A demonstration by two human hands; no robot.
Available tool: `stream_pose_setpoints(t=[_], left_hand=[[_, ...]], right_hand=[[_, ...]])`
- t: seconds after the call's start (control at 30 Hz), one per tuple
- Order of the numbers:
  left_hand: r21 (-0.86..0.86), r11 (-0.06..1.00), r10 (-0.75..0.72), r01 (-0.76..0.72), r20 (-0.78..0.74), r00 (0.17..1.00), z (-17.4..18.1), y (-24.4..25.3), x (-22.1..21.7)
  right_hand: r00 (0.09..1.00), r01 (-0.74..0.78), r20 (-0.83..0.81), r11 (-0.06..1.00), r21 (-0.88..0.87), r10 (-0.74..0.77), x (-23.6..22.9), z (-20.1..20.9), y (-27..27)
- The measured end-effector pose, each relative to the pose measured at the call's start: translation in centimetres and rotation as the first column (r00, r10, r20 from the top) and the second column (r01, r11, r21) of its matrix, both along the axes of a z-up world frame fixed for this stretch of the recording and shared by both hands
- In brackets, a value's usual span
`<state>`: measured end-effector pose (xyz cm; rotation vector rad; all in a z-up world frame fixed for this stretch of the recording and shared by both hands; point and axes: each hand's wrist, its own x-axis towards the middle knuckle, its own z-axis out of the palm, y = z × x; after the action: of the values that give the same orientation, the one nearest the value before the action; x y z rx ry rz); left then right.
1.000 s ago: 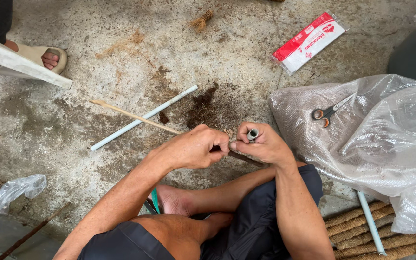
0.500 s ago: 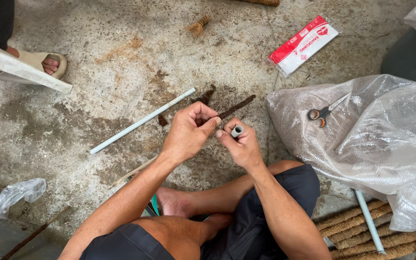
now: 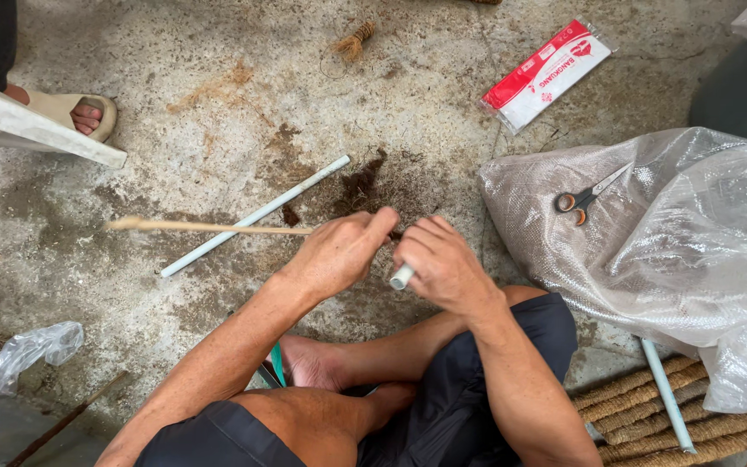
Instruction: The person sits on the floor and assembles a small broom by wrapping natural fibers around a thin stick. They use a small metal tube to tighten the wrapping and then use scissors to trim the excess fibers from the broom head.
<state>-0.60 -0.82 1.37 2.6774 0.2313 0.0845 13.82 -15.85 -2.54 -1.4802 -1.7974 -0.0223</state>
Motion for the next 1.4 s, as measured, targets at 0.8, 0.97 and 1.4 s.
stream_pose_setpoints(t=[0.8, 0.97, 1.4], left_hand=[[-0.970, 0.165, 0.342, -0.178, -0.113, 0.933, 2.6, 1.9, 2.4], [-0.930, 0.254, 0.282, -0.265, -0.191, 0.940, 4.8, 2.1, 4.3], [-0.245, 0.969, -0.024, -0.036, -0.238, 0.971, 8.0, 1.1, 5.2]], right_hand=[[0.237, 0.052, -0.972, 0.999, 0.013, 0.001, -1.1, -4.6, 0.8], [0.555, 0.188, -0.825, 0.982, 0.001, -0.105, -1.2, -2.8, 0.6], [0.971, 0.207, 0.091, 0.966, 0.158, -0.223, -0.4, 2.7, -0.6]])
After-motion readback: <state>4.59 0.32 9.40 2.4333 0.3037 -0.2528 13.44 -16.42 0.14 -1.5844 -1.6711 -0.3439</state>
